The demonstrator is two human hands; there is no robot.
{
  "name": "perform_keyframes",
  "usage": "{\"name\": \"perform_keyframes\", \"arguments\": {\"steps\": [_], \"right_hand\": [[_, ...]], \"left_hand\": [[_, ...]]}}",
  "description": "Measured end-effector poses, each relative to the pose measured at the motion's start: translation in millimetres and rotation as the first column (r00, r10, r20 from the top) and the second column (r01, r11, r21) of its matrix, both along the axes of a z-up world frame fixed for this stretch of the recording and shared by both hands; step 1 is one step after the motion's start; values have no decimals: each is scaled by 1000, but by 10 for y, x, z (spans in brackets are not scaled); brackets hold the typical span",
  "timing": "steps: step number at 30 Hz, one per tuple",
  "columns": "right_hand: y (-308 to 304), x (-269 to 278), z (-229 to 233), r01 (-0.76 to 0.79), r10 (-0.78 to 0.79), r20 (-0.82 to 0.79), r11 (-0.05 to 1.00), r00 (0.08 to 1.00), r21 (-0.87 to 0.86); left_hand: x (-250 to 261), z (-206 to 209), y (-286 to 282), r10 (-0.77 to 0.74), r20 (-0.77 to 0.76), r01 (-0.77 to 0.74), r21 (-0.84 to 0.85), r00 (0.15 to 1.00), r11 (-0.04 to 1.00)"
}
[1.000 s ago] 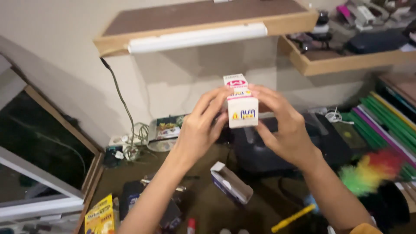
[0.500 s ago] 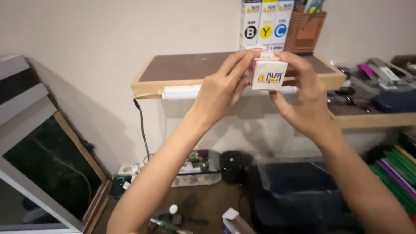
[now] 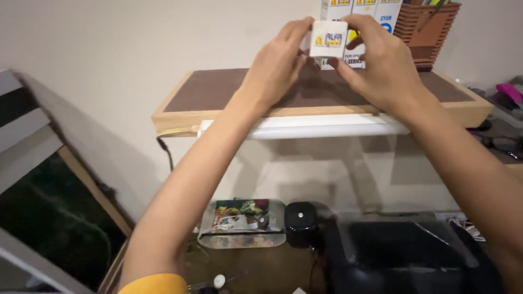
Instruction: The person organizes a cluttered desk by picking up various items and placing them on a wall-mounted shelf. They handle a pen holder, multiple small boxes, a yellow package, a blue box, a white box, and several small bottles, arranging them in a row on the shelf.
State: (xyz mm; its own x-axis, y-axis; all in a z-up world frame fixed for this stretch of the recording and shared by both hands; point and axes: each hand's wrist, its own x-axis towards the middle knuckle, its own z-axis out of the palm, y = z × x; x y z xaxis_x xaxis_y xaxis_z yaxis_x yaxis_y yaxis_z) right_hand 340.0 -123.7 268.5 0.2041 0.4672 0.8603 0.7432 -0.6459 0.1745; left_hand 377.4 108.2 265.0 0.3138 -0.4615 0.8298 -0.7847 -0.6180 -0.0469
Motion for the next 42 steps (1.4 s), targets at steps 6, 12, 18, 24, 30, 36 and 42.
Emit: {"name": "perform_keyframes", "arguments": {"steps": [6, 12, 18, 24, 30, 36, 42], "right_hand": [[40, 271, 115, 152, -154, -58, 987, 986, -48], [36, 445, 92, 211, -220, -69, 970, 973, -117], [191, 221, 184, 212, -273, -235, 944, 933, -253], [213, 273, 154, 244, -335, -291, 919, 896, -310], [205, 350, 121, 221, -328, -284, 910, 901, -350], [204, 350, 119, 235, -343, -292, 908, 893, -348], [180, 502, 132, 229, -349, -360, 914, 865, -335]], "left_hand": [[345, 227, 9, -116, 44, 120, -96, 992, 988], [993, 236, 20, -165, 107, 188, -267, 981, 945], [723, 277, 70, -163, 42, 169, -266, 986, 949], [843, 257, 31, -109, 33, 114, -284, 993, 952], [910, 198, 1, -135, -142, 89, -293, 981, 952], [979, 61, 12, -109, -211, 102, -44, 971, 994], [824, 5, -49, 173, -465, -101, 175, 868, 979]]}}
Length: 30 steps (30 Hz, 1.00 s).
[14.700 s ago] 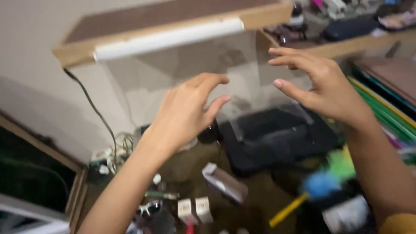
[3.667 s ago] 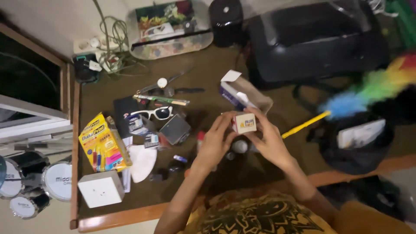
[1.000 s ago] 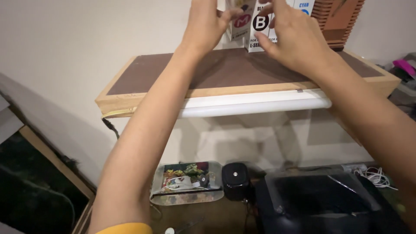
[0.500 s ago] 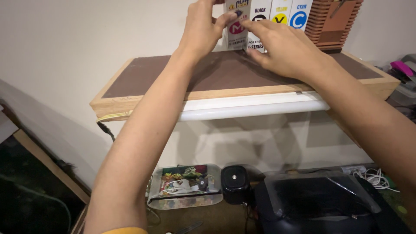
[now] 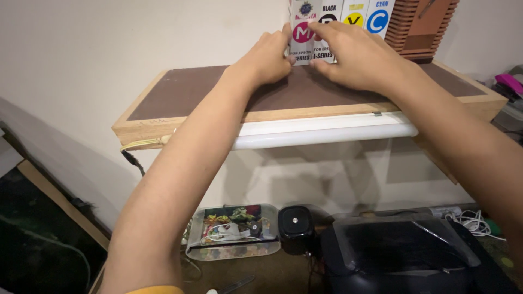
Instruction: The person organizes a cluttered desk by picking up various items and placing them on a wall-mounted shelf. They handle a pen holder, multiple small boxes, a yellow package, a blue box, a white box, and several small bottles, arranging them in a row on the shelf.
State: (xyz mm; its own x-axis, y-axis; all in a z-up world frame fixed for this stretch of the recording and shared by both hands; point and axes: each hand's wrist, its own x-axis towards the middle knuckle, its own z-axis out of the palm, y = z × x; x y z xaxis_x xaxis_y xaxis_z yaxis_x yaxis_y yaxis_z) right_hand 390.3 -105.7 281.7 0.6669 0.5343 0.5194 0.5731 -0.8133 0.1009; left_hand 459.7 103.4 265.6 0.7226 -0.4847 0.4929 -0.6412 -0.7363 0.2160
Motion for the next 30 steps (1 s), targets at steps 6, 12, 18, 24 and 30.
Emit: {"name": "perform_keyframes", "arguments": {"steps": [6, 12, 18, 24, 30], "right_hand": [[-39, 153, -76, 2, -3, -51, 1000, 999, -24], [68, -1, -19, 98, -111, -144, 991, 983, -96], [56, 44, 23, 234, -255, -114, 956, 960, -176], [-117, -185, 77, 101, -99, 31, 992, 995, -80], [-450, -698, 40, -341, 342, 223, 939, 913, -47]], "left_hand": [[-299, 83, -78, 184, -278, -140, 170, 943, 975], [-576, 163, -130, 264, -285, -172, 310, 922, 935], [-489, 111, -159, 274, -92, -231, 326, 957, 916], [-708, 255, -117, 172, -34, -160, 230, 984, 960], [-1273, 71, -80, -52, 359, 87, -81, 932, 993]]}}
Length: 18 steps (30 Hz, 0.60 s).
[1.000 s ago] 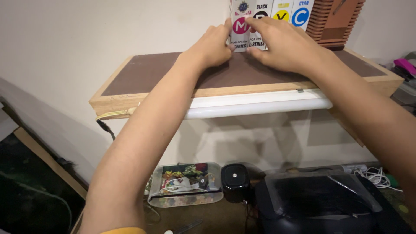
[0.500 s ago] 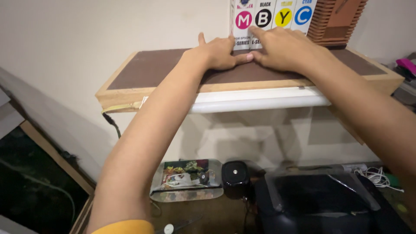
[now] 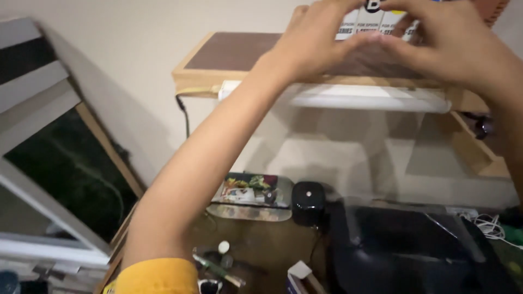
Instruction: The person organizes a cluttered desk by picking up various items and placing them on a wall-mounted shelf. They handle a pen holder, multiple small boxes, a yellow package, a blue box, a white box, and several small bottles, arranging them in a row on the shelf.
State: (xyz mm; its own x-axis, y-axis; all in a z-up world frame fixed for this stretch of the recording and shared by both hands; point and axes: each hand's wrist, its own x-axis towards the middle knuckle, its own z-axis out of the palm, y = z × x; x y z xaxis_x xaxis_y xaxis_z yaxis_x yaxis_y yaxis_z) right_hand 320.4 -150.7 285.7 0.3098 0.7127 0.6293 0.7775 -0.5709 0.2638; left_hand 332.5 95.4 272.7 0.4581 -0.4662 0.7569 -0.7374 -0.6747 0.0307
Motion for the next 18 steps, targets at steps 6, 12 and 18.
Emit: {"name": "perform_keyframes", "arguments": {"steps": [6, 12, 18], "right_hand": [[-74, -978, -340, 33, 0, -202, 986, 979, 165], [-74, -1869, -789, -102, 193, -333, 957, 923, 272], [-232, -2376, -1558, -78, 302, -518, 909, 801, 409]], "left_hand": [[-1016, -318, -7, -40, 81, 45, -57, 996, 997], [-2090, -692, 9, 1, -82, -1, -10, 997, 1000], [-2944, -1178, -72, -28, -162, 17, -69, 986, 997]]}}
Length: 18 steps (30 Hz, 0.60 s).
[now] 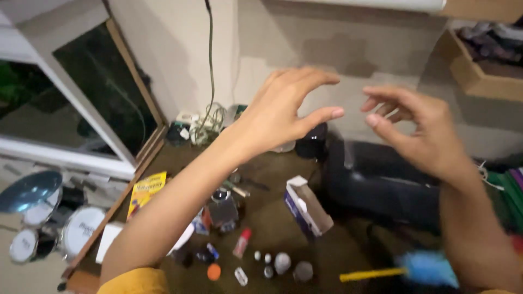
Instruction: The person organizes a cluttered desk by picking up various items and placing them on a wall-mounted shelf. They handle a pen holder, multiple small boxes, a yellow package, a blue box, a white box, and several small bottles, arranging them in a row on the shelf.
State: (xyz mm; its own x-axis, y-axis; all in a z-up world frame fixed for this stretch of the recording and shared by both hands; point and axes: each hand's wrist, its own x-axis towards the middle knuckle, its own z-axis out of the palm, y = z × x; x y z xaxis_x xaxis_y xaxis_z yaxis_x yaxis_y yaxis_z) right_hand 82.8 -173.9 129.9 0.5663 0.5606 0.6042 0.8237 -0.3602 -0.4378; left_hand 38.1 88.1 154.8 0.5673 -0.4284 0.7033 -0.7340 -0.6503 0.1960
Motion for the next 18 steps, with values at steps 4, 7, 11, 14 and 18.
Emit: {"name": "perform_keyframes", "arguments": {"steps": [4, 7, 11, 14, 18], "right_hand": [[-80, -352, -400, -65, 71, -151, 997, 986, 45], [-71, -605, -640, -68, 90, -284, 994, 955, 86], [-44, -831, -1014, -105, 143, -356, 987, 924, 123], [-18, -995, -1297, -128, 185, -428, 979, 885, 159], [99, -1324, -1517, -115, 198, -497, 975, 845, 193]], "left_hand": [[-437, -380, -96, 47, -104, -51, -31, 993, 998], [-709, -650, -181, 62, -143, -74, -77, 988, 994], [-955, -1179, -205, 65, -212, -102, -166, 975, 981], [-1207, -1501, -202, 54, -263, -113, -218, 963, 969], [-1497, -1897, -190, 62, -320, -156, -279, 946, 948]]}}
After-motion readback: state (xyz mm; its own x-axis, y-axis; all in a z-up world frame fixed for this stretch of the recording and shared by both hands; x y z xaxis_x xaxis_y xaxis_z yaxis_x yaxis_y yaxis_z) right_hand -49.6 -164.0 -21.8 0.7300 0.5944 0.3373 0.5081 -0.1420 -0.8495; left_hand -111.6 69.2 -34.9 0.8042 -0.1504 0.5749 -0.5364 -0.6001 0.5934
